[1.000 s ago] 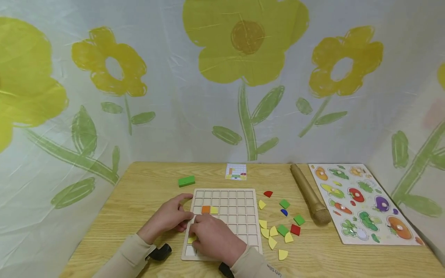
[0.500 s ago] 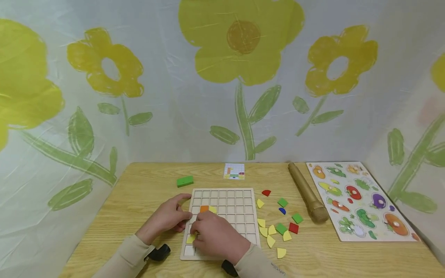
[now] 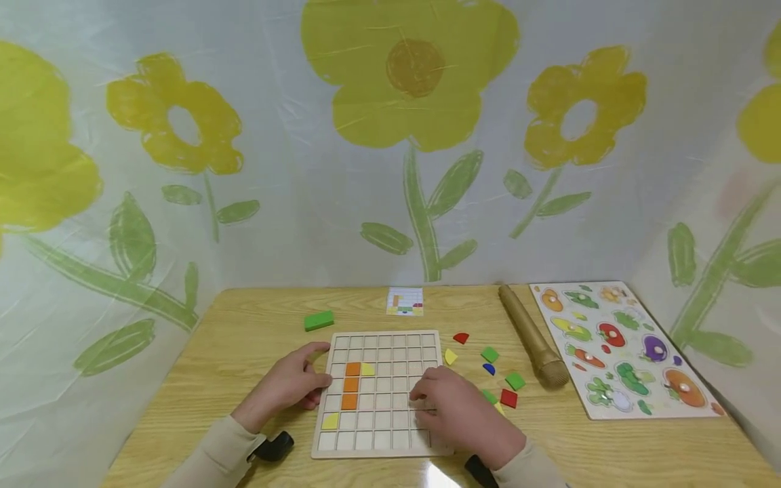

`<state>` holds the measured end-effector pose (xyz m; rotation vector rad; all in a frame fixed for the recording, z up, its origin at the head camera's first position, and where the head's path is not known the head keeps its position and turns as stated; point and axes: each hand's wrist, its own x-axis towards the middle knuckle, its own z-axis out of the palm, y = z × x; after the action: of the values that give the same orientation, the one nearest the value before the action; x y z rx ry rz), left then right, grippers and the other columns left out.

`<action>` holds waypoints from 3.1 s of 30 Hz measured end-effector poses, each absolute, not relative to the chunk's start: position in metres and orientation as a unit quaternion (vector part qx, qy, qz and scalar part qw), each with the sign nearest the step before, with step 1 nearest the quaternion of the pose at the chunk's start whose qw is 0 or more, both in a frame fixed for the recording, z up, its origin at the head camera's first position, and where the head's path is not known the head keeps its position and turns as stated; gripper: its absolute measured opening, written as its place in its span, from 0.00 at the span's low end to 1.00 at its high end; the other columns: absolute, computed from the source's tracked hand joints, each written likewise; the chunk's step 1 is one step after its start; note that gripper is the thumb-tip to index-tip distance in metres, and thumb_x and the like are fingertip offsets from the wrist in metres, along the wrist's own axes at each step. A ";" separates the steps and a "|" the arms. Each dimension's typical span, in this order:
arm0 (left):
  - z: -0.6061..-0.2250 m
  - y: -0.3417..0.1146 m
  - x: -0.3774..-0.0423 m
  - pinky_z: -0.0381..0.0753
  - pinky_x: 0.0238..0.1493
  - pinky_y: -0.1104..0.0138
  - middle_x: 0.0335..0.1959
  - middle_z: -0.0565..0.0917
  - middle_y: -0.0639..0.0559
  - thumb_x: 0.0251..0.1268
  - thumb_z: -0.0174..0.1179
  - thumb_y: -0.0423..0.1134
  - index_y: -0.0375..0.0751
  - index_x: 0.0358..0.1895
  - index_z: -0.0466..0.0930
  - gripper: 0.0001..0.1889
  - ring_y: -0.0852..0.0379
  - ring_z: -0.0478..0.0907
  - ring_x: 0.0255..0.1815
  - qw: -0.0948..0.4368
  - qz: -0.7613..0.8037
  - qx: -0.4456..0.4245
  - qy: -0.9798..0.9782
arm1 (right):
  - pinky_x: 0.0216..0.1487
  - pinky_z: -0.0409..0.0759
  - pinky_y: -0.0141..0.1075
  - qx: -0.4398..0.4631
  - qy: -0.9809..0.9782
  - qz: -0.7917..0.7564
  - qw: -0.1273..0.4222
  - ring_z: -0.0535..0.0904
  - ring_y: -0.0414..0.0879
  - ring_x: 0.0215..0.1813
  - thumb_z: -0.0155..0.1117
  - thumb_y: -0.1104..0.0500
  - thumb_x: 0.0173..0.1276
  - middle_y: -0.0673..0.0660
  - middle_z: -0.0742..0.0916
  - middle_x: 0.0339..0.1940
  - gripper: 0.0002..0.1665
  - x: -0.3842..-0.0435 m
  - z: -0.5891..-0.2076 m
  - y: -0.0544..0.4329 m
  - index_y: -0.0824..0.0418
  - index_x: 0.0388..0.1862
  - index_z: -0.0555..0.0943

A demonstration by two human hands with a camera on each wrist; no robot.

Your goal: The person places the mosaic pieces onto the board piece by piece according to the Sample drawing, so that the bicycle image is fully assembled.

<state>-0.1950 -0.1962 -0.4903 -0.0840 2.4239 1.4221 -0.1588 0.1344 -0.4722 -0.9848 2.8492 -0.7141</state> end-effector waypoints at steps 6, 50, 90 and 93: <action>-0.490 -0.197 -0.194 0.88 0.25 0.63 0.23 0.84 0.45 0.70 0.68 0.33 0.44 0.82 0.66 0.38 0.55 0.81 0.20 0.160 0.493 -0.029 0.855 | 0.55 0.87 0.42 -0.280 0.938 -0.202 0.003 0.84 0.44 0.55 0.77 0.58 0.70 0.43 0.88 0.48 0.08 -0.162 -0.469 0.167 0.51 0.47 0.91; -0.491 -0.197 -0.196 0.88 0.25 0.63 0.22 0.84 0.45 0.71 0.69 0.34 0.44 0.83 0.66 0.39 0.56 0.81 0.19 0.160 0.489 -0.022 0.857 | 0.59 0.88 0.49 -0.263 0.949 -0.174 -0.004 0.85 0.48 0.57 0.80 0.60 0.66 0.40 0.89 0.49 0.14 -0.155 -0.483 0.218 0.42 0.45 0.89; -0.493 -0.200 -0.192 0.88 0.26 0.63 0.22 0.83 0.46 0.69 0.69 0.34 0.46 0.83 0.66 0.39 0.55 0.81 0.19 0.159 0.493 -0.020 0.855 | 0.56 0.88 0.45 -0.261 0.945 -0.196 0.022 0.85 0.47 0.55 0.81 0.54 0.66 0.39 0.88 0.47 0.12 -0.157 -0.485 0.214 0.45 0.48 0.90; -0.493 -0.200 -0.192 0.88 0.26 0.63 0.22 0.83 0.46 0.69 0.69 0.34 0.46 0.83 0.67 0.39 0.55 0.81 0.20 0.160 0.495 -0.022 0.854 | 0.55 0.87 0.43 -0.256 0.947 -0.192 0.020 0.85 0.44 0.53 0.81 0.53 0.66 0.39 0.88 0.46 0.11 -0.157 -0.484 0.212 0.45 0.47 0.91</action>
<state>-0.1917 -0.1999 -0.4927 -0.0642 2.4395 1.4151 -0.1570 0.2119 -0.4840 -0.7927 2.9384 -0.5948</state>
